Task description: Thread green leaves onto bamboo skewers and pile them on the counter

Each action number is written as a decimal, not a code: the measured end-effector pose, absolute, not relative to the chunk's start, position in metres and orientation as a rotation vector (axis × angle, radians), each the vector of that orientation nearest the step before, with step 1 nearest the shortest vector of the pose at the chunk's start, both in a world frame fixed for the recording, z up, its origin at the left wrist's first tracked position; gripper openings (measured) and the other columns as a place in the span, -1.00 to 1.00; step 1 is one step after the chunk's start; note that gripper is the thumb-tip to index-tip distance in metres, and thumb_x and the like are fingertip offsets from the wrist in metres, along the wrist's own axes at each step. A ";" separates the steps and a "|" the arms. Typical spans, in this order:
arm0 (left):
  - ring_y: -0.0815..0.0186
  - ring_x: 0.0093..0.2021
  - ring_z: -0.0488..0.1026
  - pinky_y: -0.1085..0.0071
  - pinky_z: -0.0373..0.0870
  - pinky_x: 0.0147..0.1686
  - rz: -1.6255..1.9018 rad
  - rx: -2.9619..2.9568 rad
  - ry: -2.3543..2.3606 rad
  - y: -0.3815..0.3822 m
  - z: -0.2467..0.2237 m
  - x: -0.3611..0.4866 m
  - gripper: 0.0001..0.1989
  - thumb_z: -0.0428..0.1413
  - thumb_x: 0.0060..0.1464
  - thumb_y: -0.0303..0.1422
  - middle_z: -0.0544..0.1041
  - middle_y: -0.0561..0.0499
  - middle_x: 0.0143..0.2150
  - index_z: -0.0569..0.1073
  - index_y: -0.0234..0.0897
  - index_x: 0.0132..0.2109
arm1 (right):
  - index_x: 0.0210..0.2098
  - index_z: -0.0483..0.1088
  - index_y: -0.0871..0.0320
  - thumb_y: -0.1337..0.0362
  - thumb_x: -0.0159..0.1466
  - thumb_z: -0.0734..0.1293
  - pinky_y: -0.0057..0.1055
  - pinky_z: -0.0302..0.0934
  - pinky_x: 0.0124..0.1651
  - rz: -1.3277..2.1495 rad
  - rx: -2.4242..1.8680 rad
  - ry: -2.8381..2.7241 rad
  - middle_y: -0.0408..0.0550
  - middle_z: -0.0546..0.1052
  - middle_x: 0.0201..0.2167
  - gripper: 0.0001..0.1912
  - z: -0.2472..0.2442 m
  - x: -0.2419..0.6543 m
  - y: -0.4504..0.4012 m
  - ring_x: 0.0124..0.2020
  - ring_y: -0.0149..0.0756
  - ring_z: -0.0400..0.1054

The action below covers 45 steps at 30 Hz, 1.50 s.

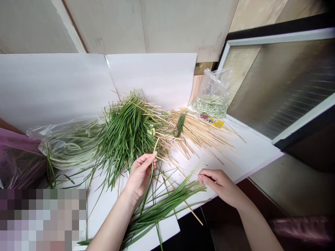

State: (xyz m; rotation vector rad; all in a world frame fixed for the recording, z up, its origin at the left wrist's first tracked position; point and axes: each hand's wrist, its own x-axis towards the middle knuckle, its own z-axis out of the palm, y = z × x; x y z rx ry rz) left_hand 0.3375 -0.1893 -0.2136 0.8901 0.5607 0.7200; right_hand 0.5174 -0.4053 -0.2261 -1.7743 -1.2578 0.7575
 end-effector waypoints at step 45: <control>0.24 -0.21 0.45 0.38 0.33 -0.21 0.157 1.978 0.103 -0.232 -0.219 0.339 -0.72 0.11 0.10 -0.38 0.59 -0.06 -0.12 0.60 -0.21 -0.05 | -0.44 0.35 0.17 0.11 0.45 0.20 -0.43 0.01 -0.41 1.018 -1.543 -1.262 -0.23 0.23 -0.60 -0.61 -0.226 0.534 -0.419 -0.53 -0.38 0.11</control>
